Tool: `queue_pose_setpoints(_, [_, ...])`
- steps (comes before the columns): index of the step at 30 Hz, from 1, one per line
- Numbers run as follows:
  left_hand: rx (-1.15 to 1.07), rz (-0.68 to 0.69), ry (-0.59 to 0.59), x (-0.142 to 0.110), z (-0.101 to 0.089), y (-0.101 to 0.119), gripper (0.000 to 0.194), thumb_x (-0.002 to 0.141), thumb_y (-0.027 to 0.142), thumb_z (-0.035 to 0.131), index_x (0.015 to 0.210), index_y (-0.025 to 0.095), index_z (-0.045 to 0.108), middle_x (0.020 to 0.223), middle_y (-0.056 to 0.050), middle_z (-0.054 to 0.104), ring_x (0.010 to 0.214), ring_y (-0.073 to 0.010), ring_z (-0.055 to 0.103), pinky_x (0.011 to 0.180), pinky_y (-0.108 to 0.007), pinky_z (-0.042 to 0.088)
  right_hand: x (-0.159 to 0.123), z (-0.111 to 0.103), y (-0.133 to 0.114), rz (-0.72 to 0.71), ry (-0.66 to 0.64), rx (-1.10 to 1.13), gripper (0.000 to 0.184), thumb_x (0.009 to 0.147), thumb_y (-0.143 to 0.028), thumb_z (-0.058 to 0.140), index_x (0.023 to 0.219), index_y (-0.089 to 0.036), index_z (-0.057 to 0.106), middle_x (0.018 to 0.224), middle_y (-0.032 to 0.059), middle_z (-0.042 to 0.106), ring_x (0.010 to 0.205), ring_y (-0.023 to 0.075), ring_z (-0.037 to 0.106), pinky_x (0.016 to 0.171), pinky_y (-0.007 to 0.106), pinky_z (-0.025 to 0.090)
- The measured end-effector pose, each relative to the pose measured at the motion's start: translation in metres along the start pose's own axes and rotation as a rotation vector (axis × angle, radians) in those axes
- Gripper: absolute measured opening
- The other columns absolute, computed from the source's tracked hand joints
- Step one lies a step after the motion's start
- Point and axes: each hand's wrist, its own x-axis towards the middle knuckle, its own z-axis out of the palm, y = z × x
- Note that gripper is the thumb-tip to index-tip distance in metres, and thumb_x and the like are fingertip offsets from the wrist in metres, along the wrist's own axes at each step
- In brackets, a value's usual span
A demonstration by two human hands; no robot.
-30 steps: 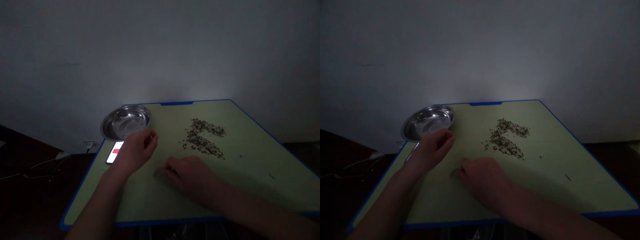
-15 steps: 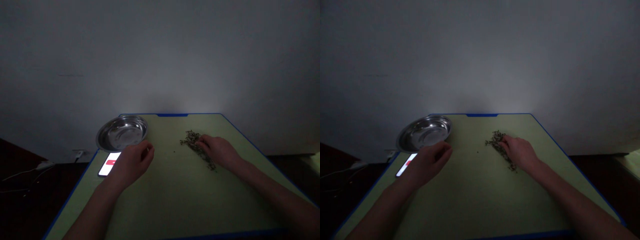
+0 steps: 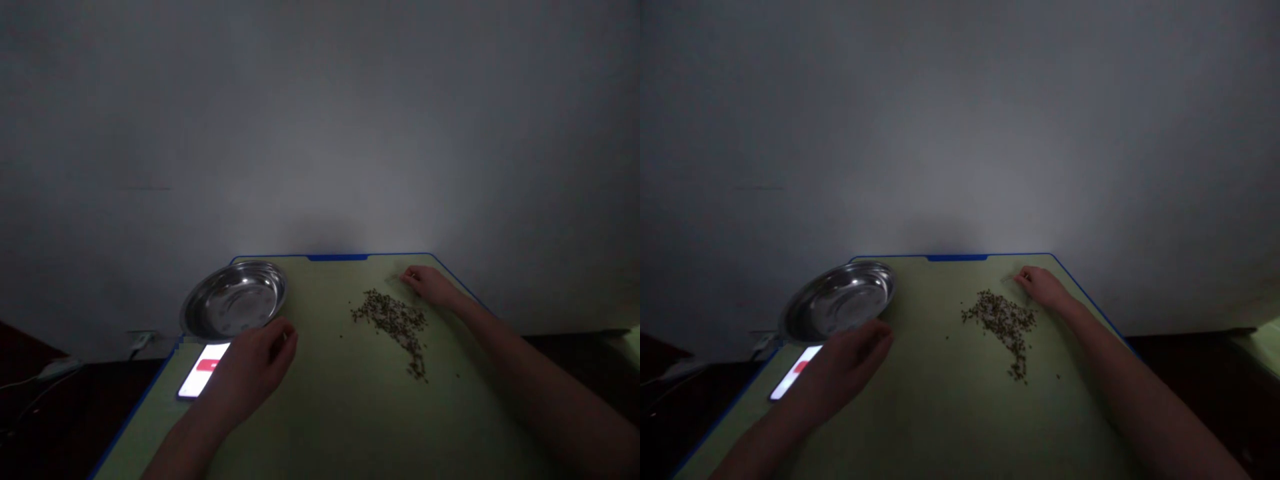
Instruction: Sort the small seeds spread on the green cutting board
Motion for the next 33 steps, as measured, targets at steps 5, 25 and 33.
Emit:
queue_pose_setpoints(5, [0.010, -0.017, -0.017, -0.001, 0.001, 0.000, 0.030, 0.090, 0.038, 0.034, 0.078, 0.019, 0.055, 0.064, 0.000, 0.058, 0.057, -0.0141, 0.054, 0.054, -0.027, 0.033, 0.000, 0.013, -0.027, -0.160, -0.106, 0.062, 0.030, 0.090, -0.038, 0.042, 0.071, -0.020, 0.058, 0.070, 0.0044, 0.065, 0.064, 0.0171, 0.057, 0.059, 0.026, 0.038])
queue_pose_setpoints(25, [-0.047, 0.007, 0.056, 0.000, 0.003, 0.001, 0.024, 0.088, 0.034, 0.041, 0.078, 0.018, 0.056, 0.058, 0.003, 0.056, 0.051, -0.0106, 0.050, 0.051, -0.025, 0.031, -0.072, -0.029, -0.038, -0.128, -0.150, 0.122, 0.032, 0.092, -0.044, 0.041, 0.077, -0.021, 0.057, 0.062, -0.0002, 0.057, 0.057, 0.0157, 0.053, 0.055, 0.027, 0.036])
queue_pose_setpoints(33, [-0.043, 0.021, 0.061, -0.001, 0.001, 0.002, 0.025, 0.088, 0.035, 0.040, 0.078, 0.018, 0.056, 0.058, 0.003, 0.055, 0.051, -0.0106, 0.049, 0.050, -0.025, 0.031, -0.087, -0.034, -0.008, 0.008, -0.059, 0.170, 0.035, 0.088, -0.049, 0.042, 0.073, -0.022, 0.058, 0.056, -0.0010, 0.057, 0.053, 0.0161, 0.053, 0.052, 0.027, 0.038])
